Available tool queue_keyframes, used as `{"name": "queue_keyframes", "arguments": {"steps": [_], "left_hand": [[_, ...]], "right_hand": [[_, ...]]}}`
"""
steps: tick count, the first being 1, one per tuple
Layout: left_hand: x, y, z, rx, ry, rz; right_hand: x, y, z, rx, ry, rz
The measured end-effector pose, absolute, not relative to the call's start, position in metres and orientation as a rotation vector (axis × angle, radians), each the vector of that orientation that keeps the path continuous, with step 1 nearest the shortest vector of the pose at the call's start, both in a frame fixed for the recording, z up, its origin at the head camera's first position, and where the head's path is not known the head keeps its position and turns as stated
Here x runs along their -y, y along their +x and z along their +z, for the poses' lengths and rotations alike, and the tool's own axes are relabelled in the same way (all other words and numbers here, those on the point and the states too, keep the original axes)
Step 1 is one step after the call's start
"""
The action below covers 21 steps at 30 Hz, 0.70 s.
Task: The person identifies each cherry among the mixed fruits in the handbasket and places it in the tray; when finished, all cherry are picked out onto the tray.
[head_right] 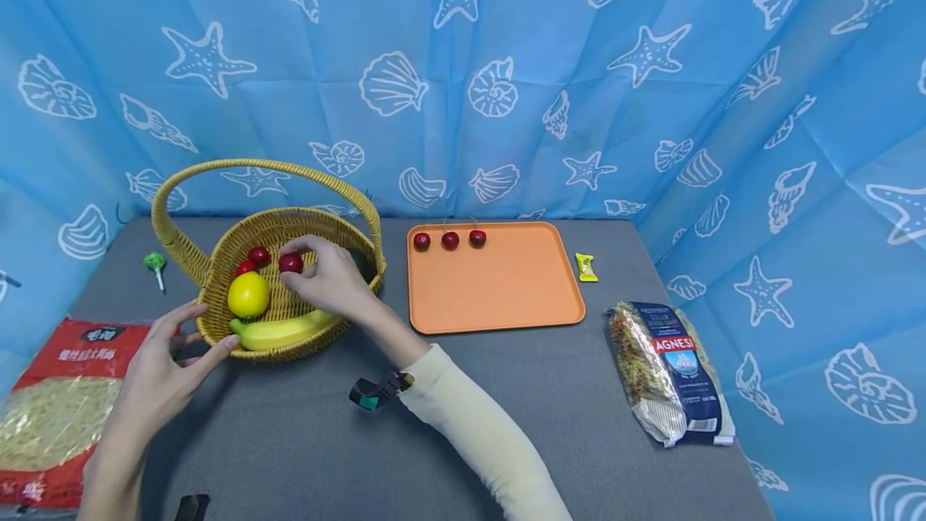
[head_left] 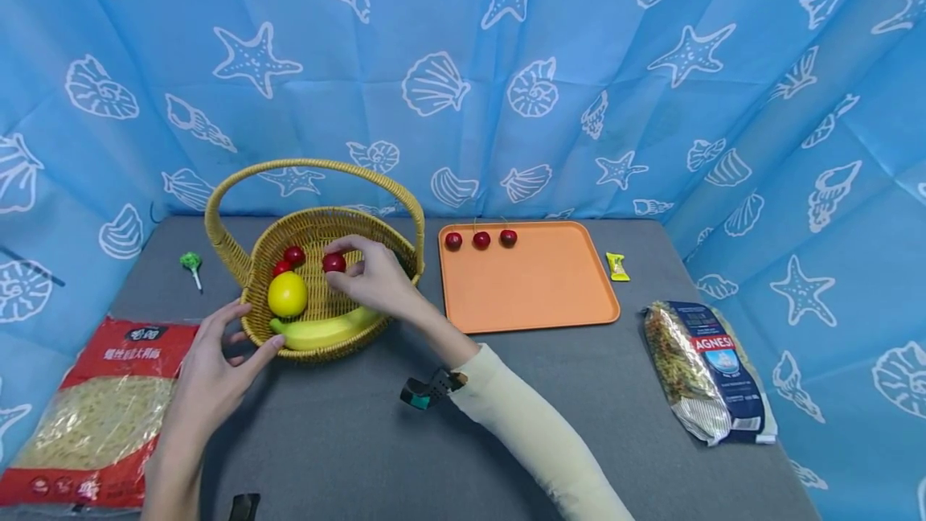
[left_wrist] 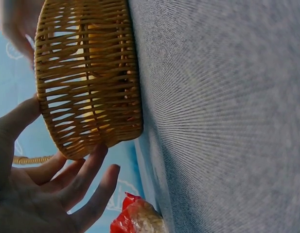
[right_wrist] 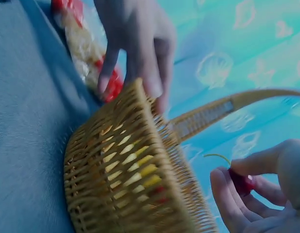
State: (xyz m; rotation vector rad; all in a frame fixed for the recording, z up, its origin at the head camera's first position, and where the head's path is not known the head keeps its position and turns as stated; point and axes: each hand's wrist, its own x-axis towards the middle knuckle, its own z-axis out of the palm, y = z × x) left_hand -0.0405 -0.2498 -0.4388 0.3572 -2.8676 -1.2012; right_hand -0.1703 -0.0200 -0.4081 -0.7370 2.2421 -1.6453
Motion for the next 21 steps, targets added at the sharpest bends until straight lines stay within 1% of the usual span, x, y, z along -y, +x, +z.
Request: {"name": "queue_keyframes", "arguments": {"steps": [5, 9, 14, 18, 21], "left_hand": [[0.249, -0.041, -0.438, 2.859, 0.355, -1.193], [0.249, -0.041, -0.438, 2.859, 0.353, -1.185], [0.249, -0.04, -0.438, 2.871, 0.368, -1.177], [0.248, -0.04, -0.437, 2.873, 0.368, -1.186], [0.248, -0.04, -0.437, 2.867, 0.366, -1.19]], "right_hand": [[-0.026, -0.146, -0.395, -2.186, -0.921, -1.723], [-0.063, -0.128, -0.392, -2.209, -0.976, -1.755], [-0.103, -0.123, -0.404, -2.349, -0.869, -1.809], [-0.125, -0.133, -0.426, -2.425, -0.741, -1.88], [-0.135, -0.145, -0.448, -2.491, -0.636, -1.833]]}}
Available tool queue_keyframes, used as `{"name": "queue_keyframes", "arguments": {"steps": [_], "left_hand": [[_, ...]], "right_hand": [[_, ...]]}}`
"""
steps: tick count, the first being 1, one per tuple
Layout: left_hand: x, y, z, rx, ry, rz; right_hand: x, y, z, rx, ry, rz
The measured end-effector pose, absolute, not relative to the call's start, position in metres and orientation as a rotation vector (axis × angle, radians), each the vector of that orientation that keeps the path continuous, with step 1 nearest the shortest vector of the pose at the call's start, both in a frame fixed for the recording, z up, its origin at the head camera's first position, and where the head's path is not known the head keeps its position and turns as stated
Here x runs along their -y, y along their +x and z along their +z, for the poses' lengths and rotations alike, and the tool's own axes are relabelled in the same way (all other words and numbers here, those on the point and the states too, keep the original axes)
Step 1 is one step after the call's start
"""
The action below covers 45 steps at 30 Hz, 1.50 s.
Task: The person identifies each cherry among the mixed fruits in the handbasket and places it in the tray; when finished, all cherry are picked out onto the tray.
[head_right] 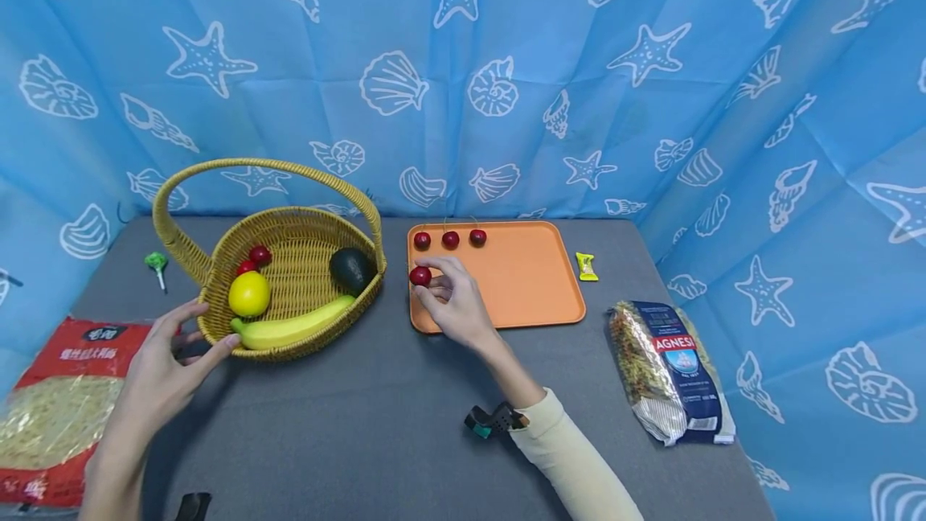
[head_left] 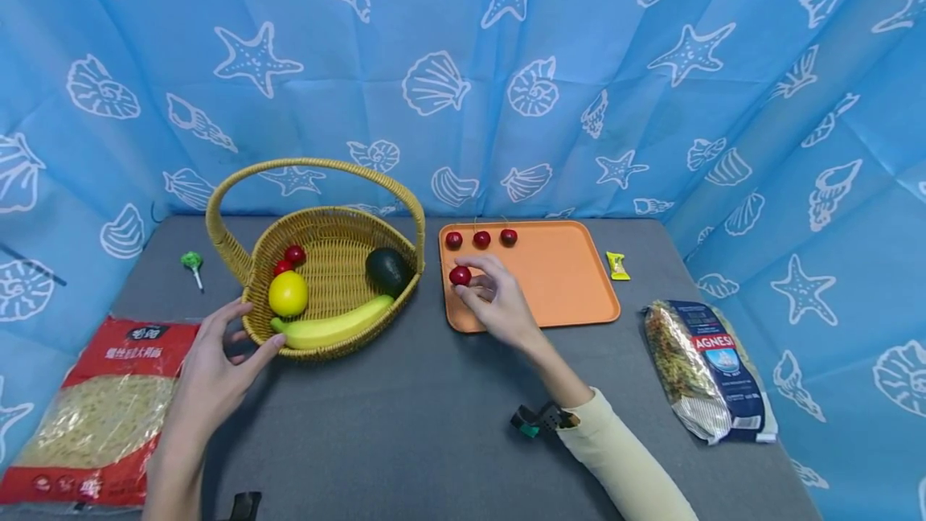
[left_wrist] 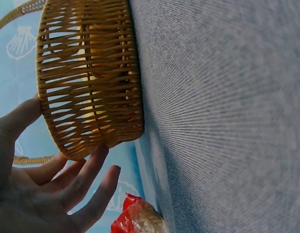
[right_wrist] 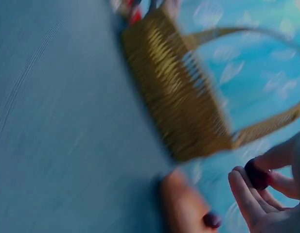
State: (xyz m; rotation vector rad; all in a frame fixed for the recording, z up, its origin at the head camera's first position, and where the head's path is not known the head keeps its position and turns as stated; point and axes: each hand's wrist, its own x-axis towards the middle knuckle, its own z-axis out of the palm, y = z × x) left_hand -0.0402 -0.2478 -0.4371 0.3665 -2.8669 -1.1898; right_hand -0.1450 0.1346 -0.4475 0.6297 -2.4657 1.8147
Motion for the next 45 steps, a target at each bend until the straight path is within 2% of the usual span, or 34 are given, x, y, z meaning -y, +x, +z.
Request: {"name": "queue_keyframes", "arguments": {"steps": [9, 24, 36, 45], "left_hand": [[0.249, -0.041, -0.437, 2.874, 0.362, -1.197], [0.249, -0.04, -0.438, 2.862, 0.347, -1.206], [0.249, -0.039, -0.438, 2.854, 0.34, -1.194], [0.249, -0.039, -0.439, 2.852, 0.336, -1.198]], "right_hand": [[-0.141, -0.169, -0.485, 2.726, 0.529, 1.413], [-0.139, -0.174, -0.488, 2.833, 0.541, 1.295], [-0.134, -0.156, -0.459, 2.662, 0.554, 1.523], [-0.104, -0.135, -0.418, 2.477, 0.848, 1.802]]}}
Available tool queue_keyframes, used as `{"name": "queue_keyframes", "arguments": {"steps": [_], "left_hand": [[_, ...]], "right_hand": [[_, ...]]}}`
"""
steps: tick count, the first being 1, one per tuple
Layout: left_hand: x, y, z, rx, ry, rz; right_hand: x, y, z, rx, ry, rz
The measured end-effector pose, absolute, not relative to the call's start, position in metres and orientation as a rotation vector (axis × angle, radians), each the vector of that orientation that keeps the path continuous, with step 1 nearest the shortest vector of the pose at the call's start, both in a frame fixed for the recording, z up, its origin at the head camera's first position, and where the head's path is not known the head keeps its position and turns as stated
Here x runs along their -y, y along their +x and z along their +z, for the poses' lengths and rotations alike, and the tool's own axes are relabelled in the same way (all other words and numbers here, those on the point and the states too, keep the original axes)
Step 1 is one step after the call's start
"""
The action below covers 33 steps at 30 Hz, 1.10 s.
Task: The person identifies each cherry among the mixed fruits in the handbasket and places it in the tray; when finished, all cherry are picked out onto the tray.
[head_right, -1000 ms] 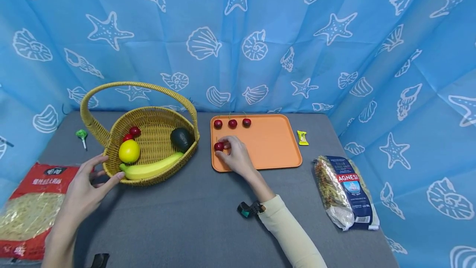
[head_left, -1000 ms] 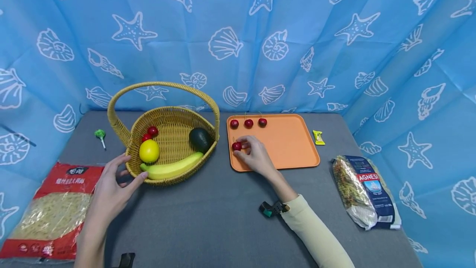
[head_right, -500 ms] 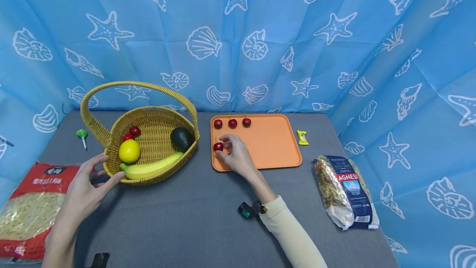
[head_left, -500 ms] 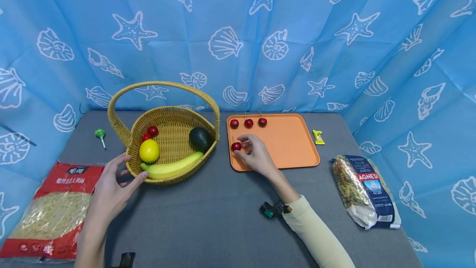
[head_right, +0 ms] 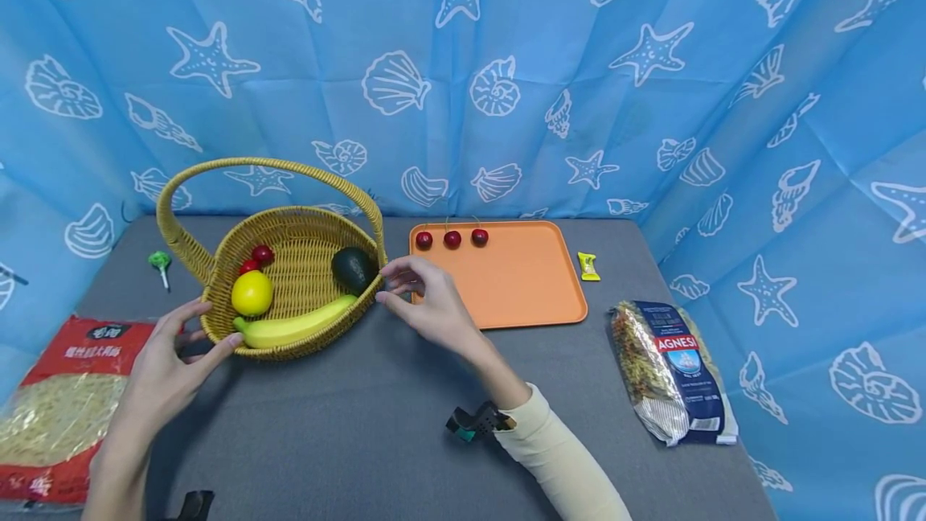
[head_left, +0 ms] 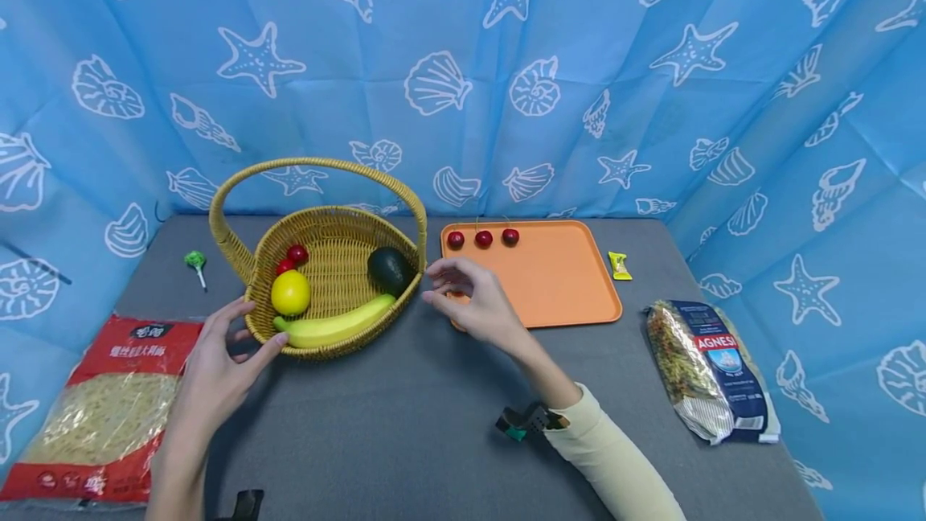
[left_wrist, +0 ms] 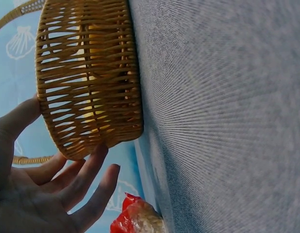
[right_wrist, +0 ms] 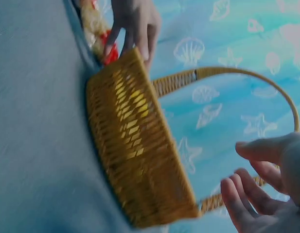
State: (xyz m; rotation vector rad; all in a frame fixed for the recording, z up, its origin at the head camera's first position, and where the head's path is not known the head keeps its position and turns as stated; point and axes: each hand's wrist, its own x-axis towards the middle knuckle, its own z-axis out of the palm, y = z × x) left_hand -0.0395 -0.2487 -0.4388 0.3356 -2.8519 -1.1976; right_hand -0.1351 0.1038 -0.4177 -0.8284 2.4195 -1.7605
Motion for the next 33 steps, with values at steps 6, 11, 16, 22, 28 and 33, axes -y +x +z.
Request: {"name": "queue_keyframes", "arguments": {"steps": [6, 11, 16, 22, 28, 33], "left_hand": [[0.25, -0.039, -0.439, 2.862, 0.343, -1.204], [0.25, -0.039, -0.439, 2.858, 0.345, -1.194], [0.251, -0.039, -0.439, 2.87, 0.355, -1.197], [0.252, -0.039, -0.438, 2.878, 0.35, -1.194], [0.25, -0.039, -0.438, 2.873, 0.347, -1.199], [0.249, -0.04, -0.439, 2.869, 0.344, -1.2]], "right_hand": [[-0.065, -0.144, -0.406, -2.29, -1.027, -1.686], [-0.027, -0.165, -0.403, -2.278, -1.037, -1.575], [0.005, -0.189, -0.406, -2.304, -1.013, -1.422], [0.04, -0.209, -0.415, -2.315, -0.937, -1.328], [0.065, -0.219, -0.429, -2.315, -0.78, -1.296], [0.078, -0.222, -0.436, -2.177, -0.604, -1.436]]}}
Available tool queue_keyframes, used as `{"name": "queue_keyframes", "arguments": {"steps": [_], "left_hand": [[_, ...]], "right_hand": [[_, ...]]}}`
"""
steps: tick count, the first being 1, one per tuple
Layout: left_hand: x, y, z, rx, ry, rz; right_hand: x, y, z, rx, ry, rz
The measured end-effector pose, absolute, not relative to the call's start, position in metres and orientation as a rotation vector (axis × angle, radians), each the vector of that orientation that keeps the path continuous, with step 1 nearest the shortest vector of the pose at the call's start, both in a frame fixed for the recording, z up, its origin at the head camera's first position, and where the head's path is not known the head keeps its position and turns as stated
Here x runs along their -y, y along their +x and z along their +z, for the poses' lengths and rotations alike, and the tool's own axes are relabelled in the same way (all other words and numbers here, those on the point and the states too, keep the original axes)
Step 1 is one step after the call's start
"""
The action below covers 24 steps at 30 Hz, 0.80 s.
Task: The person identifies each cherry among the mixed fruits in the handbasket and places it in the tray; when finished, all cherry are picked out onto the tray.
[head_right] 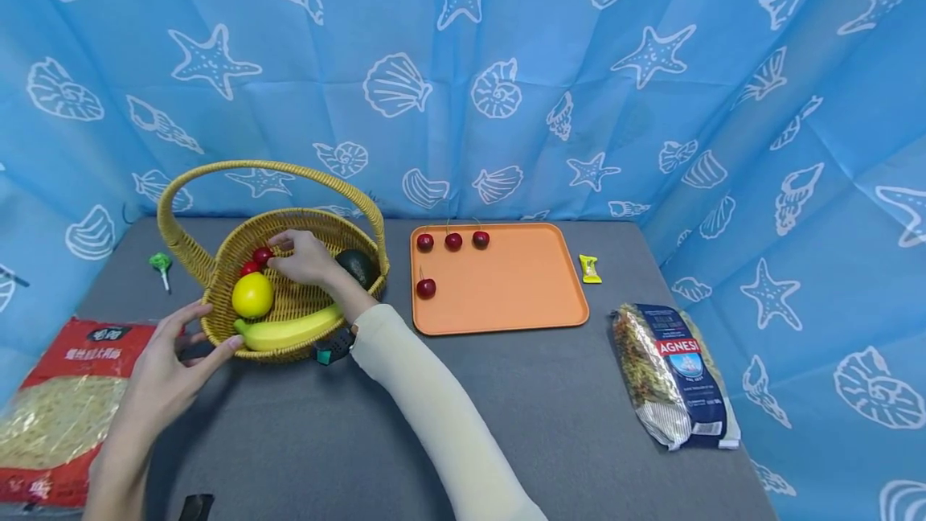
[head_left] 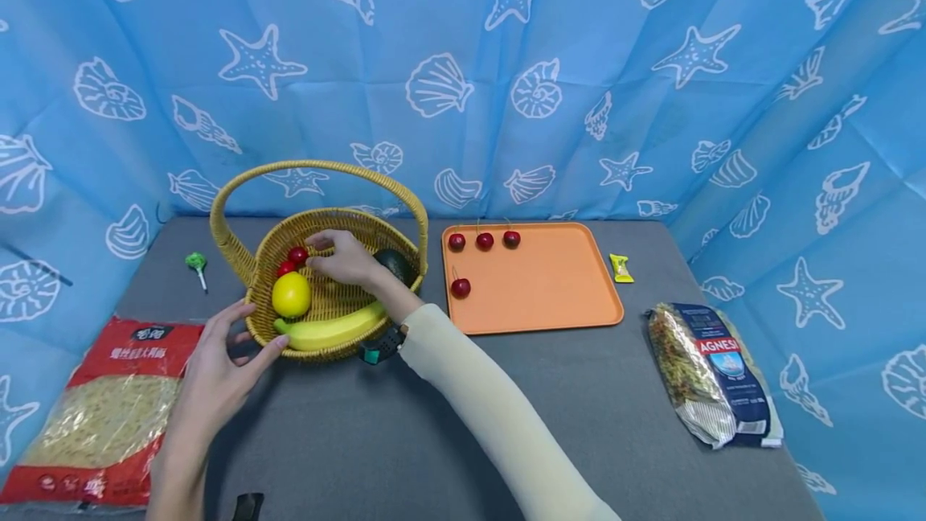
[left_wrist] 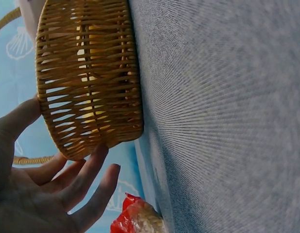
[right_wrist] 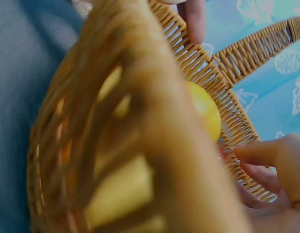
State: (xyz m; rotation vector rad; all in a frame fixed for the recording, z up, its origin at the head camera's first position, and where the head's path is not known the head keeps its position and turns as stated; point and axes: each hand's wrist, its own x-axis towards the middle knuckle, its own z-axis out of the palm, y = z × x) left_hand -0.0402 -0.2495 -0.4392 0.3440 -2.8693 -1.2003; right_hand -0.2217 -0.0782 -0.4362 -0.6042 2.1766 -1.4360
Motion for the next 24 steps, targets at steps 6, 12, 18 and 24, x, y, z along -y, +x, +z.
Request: {"name": "queue_keyframes", "arguments": {"steps": [6, 12, 18, 24], "left_hand": [[0.25, -0.04, -0.44, 2.862, 0.343, -1.199], [0.248, -0.04, -0.44, 2.843, 0.325, -1.183], [0.248, -0.04, -0.44, 2.85, 0.325, -1.184], [0.25, -0.04, -0.44, 2.843, 0.302, -1.211]], "right_hand": [[0.093, -0.217, -0.437, -2.029, -0.452, -1.553], [0.107, -0.211, -0.438, -2.051, -0.381, -1.576], [0.115, -0.21, -0.442, -2.058, -0.312, -1.625], [0.118, -0.21, -0.443, -2.093, -0.273, -1.639]]}}
